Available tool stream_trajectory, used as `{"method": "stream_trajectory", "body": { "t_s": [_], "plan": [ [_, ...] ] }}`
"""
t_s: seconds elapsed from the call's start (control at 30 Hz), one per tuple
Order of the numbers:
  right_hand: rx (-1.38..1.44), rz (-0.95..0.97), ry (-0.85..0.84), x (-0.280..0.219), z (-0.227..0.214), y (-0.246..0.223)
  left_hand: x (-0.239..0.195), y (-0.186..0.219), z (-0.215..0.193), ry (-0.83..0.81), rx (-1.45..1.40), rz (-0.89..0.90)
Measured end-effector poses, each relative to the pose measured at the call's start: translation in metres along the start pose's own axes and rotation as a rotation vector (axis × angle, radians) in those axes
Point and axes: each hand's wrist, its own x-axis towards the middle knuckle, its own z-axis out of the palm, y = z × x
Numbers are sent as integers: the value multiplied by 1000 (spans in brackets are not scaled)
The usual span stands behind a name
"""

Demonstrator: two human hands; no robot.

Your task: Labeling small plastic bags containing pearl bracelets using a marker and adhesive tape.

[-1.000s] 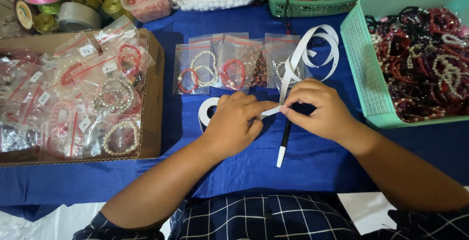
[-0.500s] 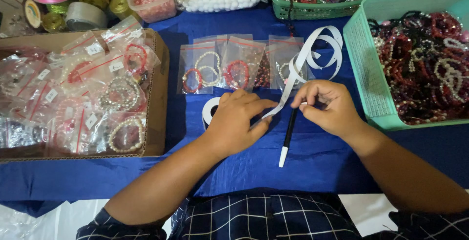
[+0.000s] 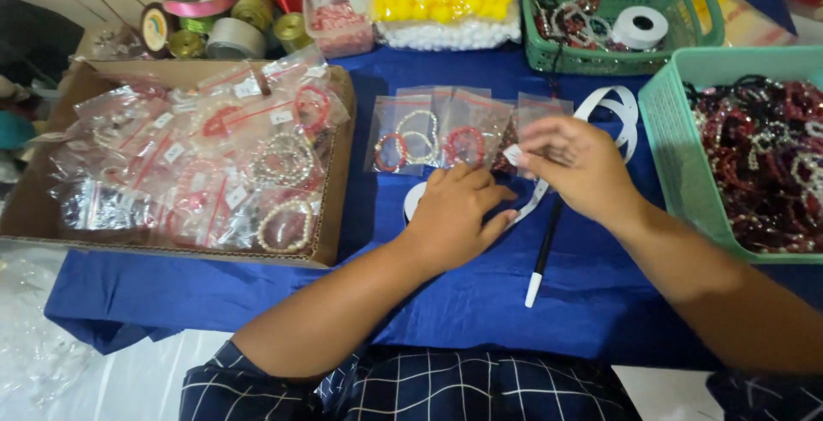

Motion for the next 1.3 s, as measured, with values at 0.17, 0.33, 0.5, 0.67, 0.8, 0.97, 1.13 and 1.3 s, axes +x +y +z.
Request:
{"method": "stream_trajectory", "body": {
  "t_s": [0.17,0.33,0.5,0.67,0.8,0.97,1.13,1.3],
  "plan": [
    [-58,-3,-69,64,29,-3,-1,-4,5,62,101,-43],
    [-196,-50,-162,129,50,29,0,-12,8,126,270,-113],
    [-386,1,-264,168,67,37,0,-15,14,118,304,-198],
    [-588,-29,-321,182,77,34,-1,-15,14,94,297,-222],
    [-716,-48,-309,184,82,41,-1,-15,15,58,293,-240],
    [-759,-107,-242,177,87,35,-1,-17,16,67,304,-226],
    [-773,-171,-230,179,83,42,0,-17,17,73,301,-221],
    [-649,-125,-233,175,86,40,-1,-17,16,80,288,-208]
  ]
}}
